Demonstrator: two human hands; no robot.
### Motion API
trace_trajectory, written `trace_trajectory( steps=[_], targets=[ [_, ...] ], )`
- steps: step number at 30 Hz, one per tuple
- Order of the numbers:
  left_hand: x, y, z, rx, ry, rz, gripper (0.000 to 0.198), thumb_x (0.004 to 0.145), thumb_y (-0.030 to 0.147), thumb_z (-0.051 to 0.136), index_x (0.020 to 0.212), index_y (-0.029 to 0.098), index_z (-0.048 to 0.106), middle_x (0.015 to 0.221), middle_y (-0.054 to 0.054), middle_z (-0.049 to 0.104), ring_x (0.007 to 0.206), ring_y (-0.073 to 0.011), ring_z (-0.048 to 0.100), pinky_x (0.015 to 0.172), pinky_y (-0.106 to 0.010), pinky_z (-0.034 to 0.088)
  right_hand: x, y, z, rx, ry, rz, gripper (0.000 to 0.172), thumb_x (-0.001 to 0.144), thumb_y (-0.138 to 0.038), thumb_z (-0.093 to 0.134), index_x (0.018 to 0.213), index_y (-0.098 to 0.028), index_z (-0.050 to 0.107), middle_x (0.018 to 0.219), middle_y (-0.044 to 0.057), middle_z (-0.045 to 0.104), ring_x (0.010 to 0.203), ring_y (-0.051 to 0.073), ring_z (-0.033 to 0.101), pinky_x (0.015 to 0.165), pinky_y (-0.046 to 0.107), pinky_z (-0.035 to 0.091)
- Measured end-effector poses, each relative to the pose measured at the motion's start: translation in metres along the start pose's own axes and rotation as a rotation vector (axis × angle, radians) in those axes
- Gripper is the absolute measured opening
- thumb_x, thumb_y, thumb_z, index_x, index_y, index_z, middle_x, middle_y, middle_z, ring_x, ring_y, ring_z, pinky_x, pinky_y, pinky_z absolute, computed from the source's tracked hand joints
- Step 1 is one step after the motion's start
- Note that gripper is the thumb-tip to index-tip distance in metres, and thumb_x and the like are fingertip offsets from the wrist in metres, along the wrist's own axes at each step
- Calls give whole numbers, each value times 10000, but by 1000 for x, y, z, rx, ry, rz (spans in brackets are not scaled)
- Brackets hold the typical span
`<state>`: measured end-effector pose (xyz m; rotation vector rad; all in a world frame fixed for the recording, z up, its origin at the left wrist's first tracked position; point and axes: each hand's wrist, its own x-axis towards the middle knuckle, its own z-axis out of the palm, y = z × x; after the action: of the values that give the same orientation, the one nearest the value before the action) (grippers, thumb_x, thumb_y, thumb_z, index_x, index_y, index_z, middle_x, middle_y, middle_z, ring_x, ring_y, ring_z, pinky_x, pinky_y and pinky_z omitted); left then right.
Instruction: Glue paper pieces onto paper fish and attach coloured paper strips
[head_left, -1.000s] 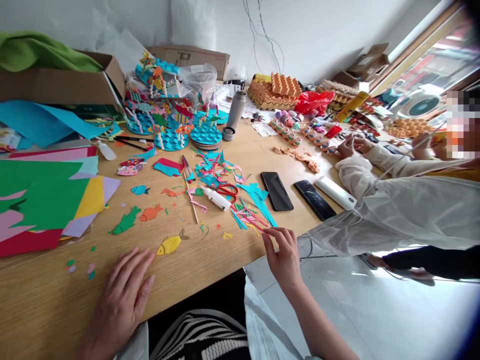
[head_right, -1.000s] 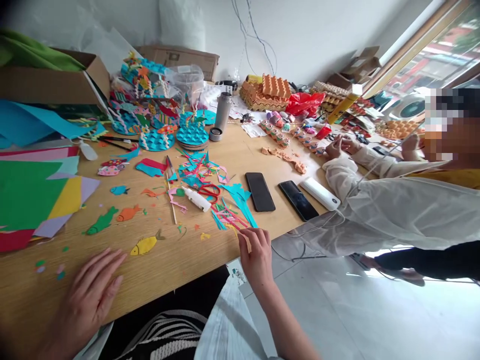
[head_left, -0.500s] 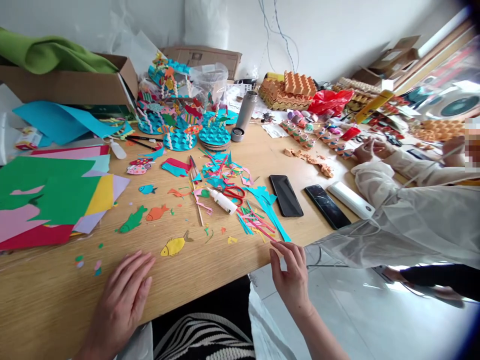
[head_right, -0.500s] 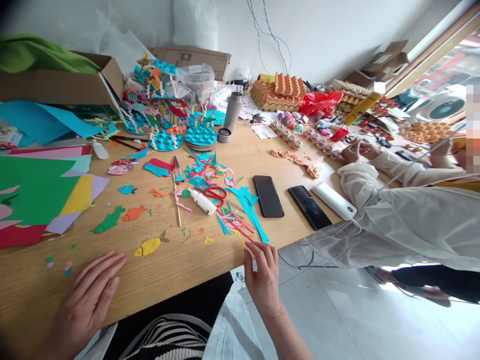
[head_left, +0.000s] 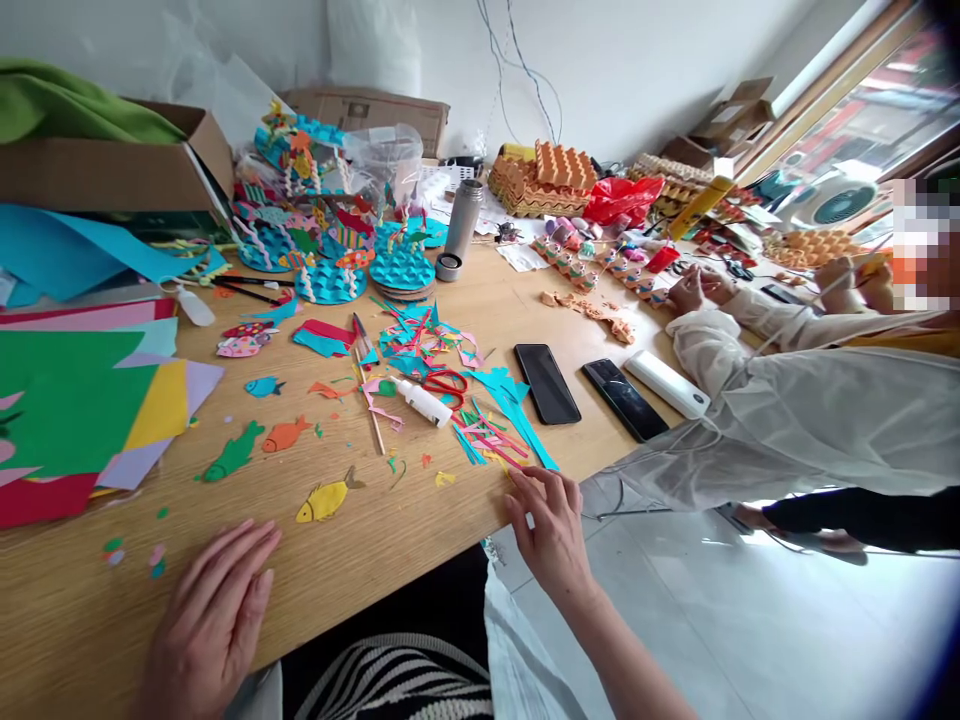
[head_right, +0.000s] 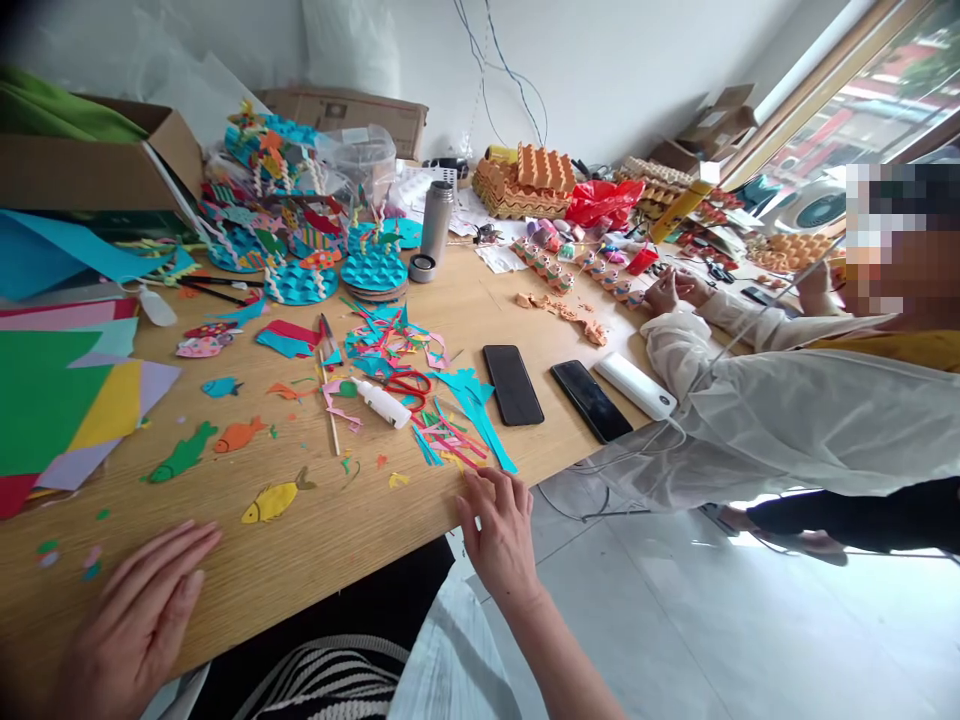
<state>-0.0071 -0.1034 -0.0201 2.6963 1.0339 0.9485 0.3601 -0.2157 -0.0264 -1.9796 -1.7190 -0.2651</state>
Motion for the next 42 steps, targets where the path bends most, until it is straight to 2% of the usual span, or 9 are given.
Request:
trace_trajectory(
  steps=[11, 22, 27, 32, 37, 42],
  targets=[
    [0, 5, -2, 22, -7, -33, 384, 904, 87, 507, 1273, 176, 562, 1201, -107, 646, 1181, -262, 570, 1030, -434, 446, -4, -5, -3, 57, 33, -71, 223, 917, -172, 585, 1139, -197, 596, 1099, 114, 606, 1046, 288, 514, 870, 486, 455],
    [-1, 1, -1, -14, 15, -18, 359, 906, 116, 512, 1252, 185, 583, 1185, -110, 650, 1157, -269, 587, 1019, -417, 441, 1, 1, -1, -31, 9, -5, 343, 943, -231, 556, 1284, -214, 526, 1183, 131, 575, 1089, 298, 493, 886, 512, 454],
    [0, 2, -2, -9, 32, -1, 342, 905, 118, 515, 1227, 202, 595, 1159, -97, 665, 1142, -256, 595, 1018, -401, 438, 3, 0, 1, -45, -2, 9, 292, 939, -244, 565, 1227, -200, 570, 1168, 133, 597, 1112, 310, 487, 876, 506, 452],
    [3, 2, -2, -3, 34, -4, 329, 912, 135, 509, 1222, 206, 597, 1156, -92, 670, 1133, -251, 601, 1009, -400, 448, 9, -7, 1, 25, 25, -10, 263, 935, -226, 565, 1196, -219, 587, 1149, 116, 605, 1127, 291, 495, 909, 504, 446],
    [4, 2, -3, -8, 27, -5, 335, 911, 143, 511, 1225, 221, 595, 1150, -86, 677, 1119, -252, 612, 998, -404, 460, 25, -22, 8, 16, -34, -52, 310, 937, -273, 565, 1241, -220, 585, 1239, 142, 565, 1202, 316, 454, 941, 526, 439],
    [2, 3, -2, -13, 41, -17, 334, 909, 137, 511, 1220, 223, 595, 1145, -82, 679, 1116, -252, 613, 993, -404, 463, 32, -31, 15, 18, -52, -108, 264, 934, -296, 574, 1180, -212, 622, 1222, 142, 579, 1223, 322, 443, 978, 539, 423]
  ],
)
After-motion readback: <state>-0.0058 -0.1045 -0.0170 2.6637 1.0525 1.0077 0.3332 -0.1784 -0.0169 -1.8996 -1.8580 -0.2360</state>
